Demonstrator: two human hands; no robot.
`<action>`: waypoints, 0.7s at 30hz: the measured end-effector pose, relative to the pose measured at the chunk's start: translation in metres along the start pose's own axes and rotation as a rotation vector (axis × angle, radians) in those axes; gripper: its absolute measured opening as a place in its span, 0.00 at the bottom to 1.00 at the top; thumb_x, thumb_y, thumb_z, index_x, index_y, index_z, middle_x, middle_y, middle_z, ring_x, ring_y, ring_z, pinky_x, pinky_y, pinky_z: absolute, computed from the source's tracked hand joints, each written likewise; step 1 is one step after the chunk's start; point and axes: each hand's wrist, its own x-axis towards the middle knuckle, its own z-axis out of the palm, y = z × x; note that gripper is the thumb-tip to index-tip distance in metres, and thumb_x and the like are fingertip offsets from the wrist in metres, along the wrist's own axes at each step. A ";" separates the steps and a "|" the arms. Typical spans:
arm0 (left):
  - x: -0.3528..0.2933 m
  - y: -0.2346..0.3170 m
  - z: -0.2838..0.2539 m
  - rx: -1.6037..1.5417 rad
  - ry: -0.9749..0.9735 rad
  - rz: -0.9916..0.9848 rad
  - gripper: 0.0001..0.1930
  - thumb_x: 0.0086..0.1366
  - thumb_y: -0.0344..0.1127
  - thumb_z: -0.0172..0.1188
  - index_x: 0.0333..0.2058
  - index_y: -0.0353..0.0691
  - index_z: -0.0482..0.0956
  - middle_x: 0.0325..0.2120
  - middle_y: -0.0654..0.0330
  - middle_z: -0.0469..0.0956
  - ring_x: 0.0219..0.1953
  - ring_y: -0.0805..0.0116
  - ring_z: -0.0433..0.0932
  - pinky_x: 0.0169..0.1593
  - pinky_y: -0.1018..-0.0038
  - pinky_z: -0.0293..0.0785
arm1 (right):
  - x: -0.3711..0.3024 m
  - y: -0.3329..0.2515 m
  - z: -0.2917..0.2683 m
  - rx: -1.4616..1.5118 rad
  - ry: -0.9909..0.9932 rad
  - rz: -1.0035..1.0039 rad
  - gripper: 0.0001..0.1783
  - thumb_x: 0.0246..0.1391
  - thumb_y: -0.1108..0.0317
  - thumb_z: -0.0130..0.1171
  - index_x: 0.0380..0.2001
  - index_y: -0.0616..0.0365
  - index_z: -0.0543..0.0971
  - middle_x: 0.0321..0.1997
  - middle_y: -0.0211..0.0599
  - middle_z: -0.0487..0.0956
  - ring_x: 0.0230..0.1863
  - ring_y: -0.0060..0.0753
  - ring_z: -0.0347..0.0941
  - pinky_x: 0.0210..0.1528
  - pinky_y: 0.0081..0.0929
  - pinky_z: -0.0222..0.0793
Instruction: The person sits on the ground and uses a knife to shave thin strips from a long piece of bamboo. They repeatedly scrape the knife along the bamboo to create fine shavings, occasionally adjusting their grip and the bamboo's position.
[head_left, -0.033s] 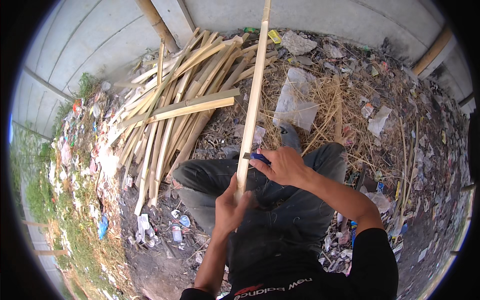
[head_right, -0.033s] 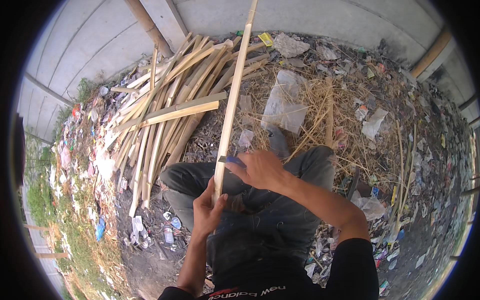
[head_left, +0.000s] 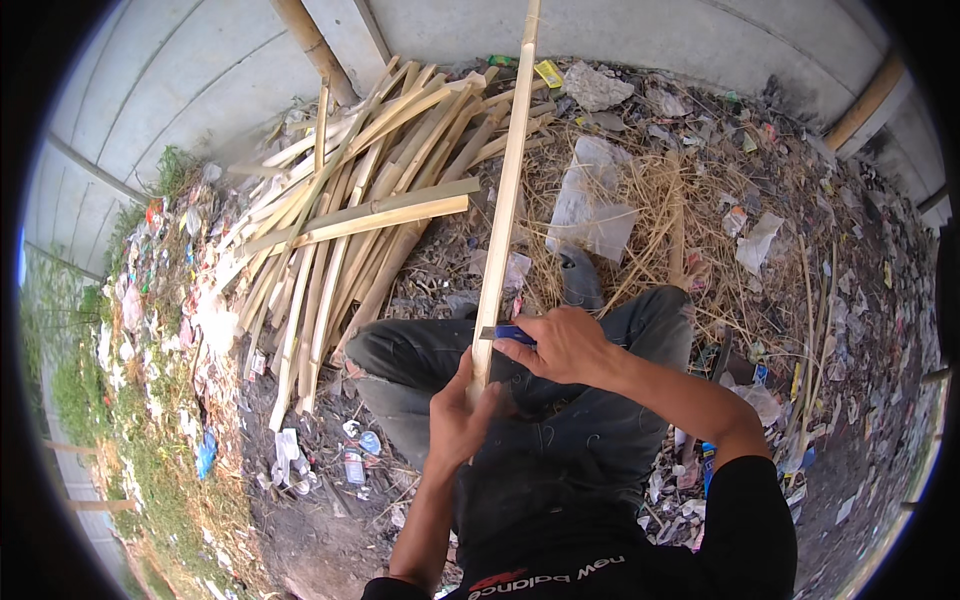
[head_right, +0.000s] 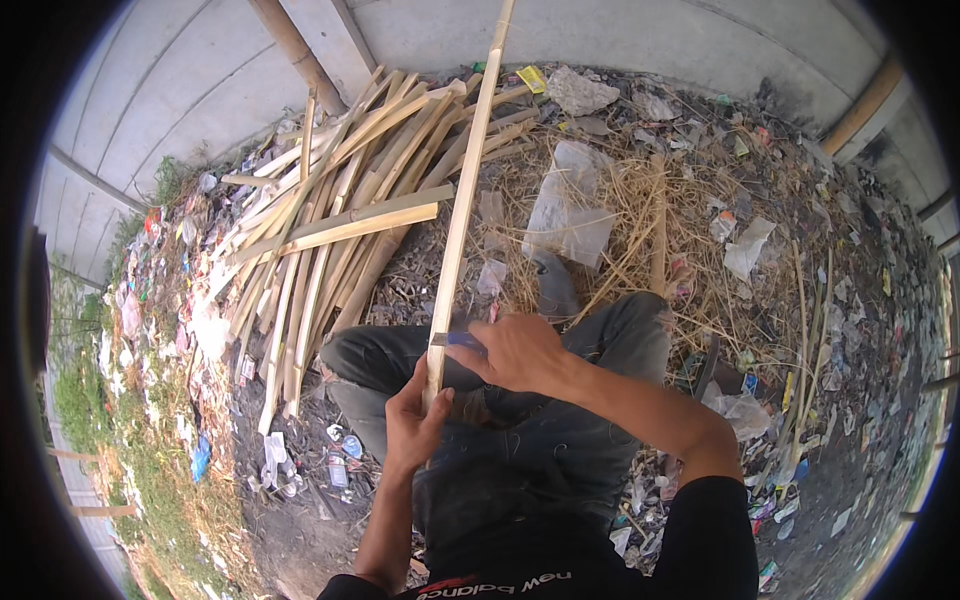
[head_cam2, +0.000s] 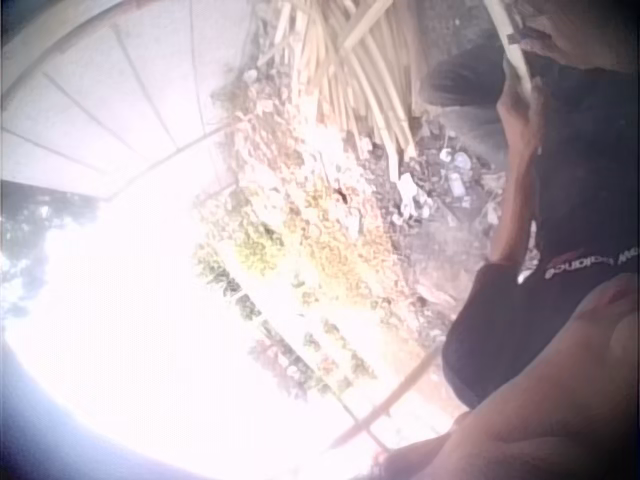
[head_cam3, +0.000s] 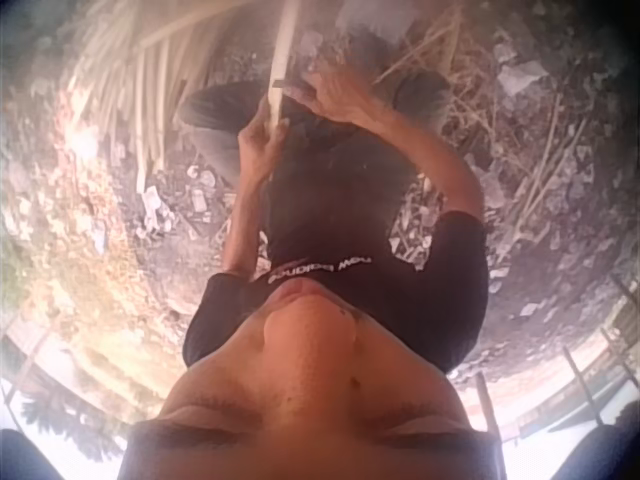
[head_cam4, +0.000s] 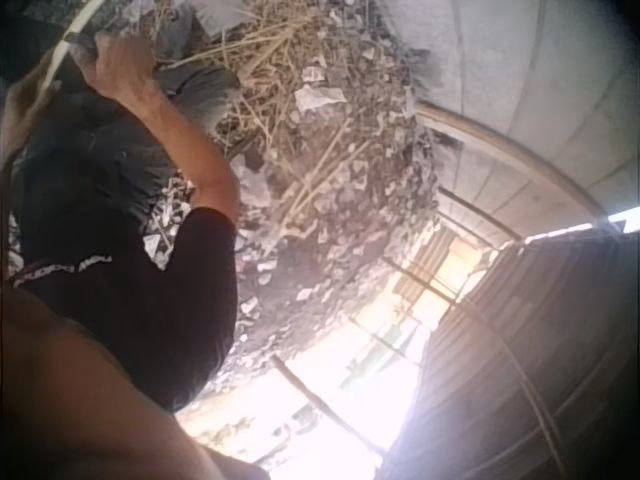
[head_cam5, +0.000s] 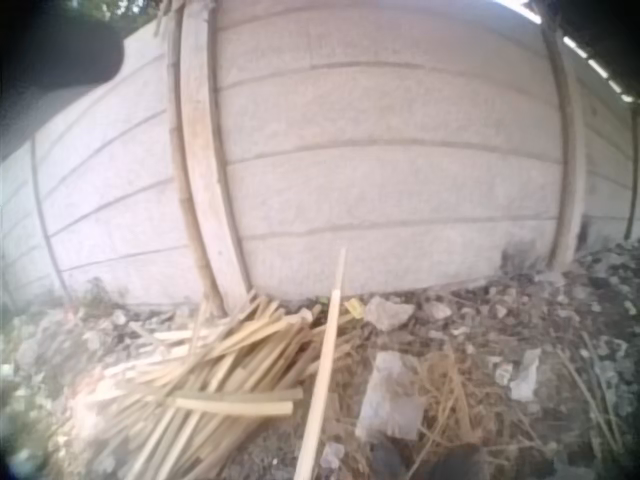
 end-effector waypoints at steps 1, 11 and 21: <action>0.001 -0.001 -0.002 -0.022 -0.004 -0.018 0.34 0.74 0.27 0.62 0.73 0.22 0.59 0.60 0.56 0.77 0.57 0.75 0.74 0.60 0.78 0.70 | -0.009 -0.006 0.009 0.019 -0.010 -0.076 0.35 0.69 0.36 0.53 0.25 0.58 0.82 0.21 0.54 0.81 0.25 0.61 0.81 0.30 0.53 0.77; 0.003 0.004 -0.009 0.011 -0.047 -0.007 0.34 0.74 0.28 0.62 0.73 0.23 0.60 0.50 0.65 0.77 0.44 0.83 0.72 0.47 0.84 0.70 | -0.003 0.006 0.012 -0.104 0.078 -0.177 0.32 0.68 0.36 0.55 0.29 0.57 0.83 0.16 0.47 0.79 0.22 0.56 0.81 0.26 0.49 0.76; 0.005 0.009 -0.015 0.101 -0.034 0.085 0.34 0.74 0.29 0.61 0.73 0.23 0.58 0.55 0.62 0.77 0.50 0.82 0.72 0.54 0.83 0.69 | 0.052 0.050 -0.017 -0.138 0.229 -0.117 0.36 0.67 0.32 0.53 0.26 0.56 0.83 0.17 0.47 0.79 0.22 0.57 0.80 0.28 0.50 0.75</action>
